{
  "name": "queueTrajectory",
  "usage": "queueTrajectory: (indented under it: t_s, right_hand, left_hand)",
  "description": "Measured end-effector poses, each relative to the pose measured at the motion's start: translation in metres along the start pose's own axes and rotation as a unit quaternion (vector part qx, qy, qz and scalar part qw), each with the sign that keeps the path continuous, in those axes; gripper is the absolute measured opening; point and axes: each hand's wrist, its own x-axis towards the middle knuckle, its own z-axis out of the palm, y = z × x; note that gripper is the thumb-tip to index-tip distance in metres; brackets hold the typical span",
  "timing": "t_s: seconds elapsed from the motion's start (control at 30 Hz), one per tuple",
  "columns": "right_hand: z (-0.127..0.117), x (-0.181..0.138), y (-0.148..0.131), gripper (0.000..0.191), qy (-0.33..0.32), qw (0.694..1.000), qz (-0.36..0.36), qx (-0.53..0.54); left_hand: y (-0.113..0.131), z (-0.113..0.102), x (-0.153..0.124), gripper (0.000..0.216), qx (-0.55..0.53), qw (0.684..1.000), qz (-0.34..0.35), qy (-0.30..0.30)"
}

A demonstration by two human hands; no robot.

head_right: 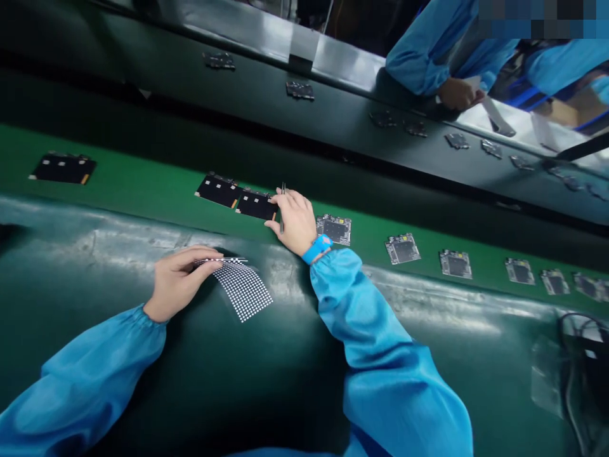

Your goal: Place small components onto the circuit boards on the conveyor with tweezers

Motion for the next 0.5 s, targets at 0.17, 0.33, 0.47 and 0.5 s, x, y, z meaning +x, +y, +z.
queueTrajectory:
  t_s: [0.17, 0.33, 0.47, 0.5]
  right_hand:
    - [-0.014, -0.001, 0.02, 0.032, -0.013, 0.999, 0.0, -0.029]
    - [-0.059, 0.018, -0.004, 0.042, 0.035, 0.998, -0.043, -0.008]
    - [-0.02, 0.056, -0.031, 0.043, -0.044, 0.994, -0.046, -0.086]
    - [-0.004, 0.063, -0.035, 0.042, -0.064, 0.992, -0.042, -0.099]
  left_hand:
    - [-0.002, 0.0, -0.003, 0.005, 0.0, 1.0, -0.008, 0.009]
    - [0.002, 0.002, -0.003, 0.005, -0.012, 1.0, 0.005, -0.002]
    - [0.005, -0.002, -0.004, 0.006, -0.017, 1.0, 0.007, -0.007]
    - [0.005, -0.004, -0.005, 0.006, -0.015, 1.0, 0.007, -0.005]
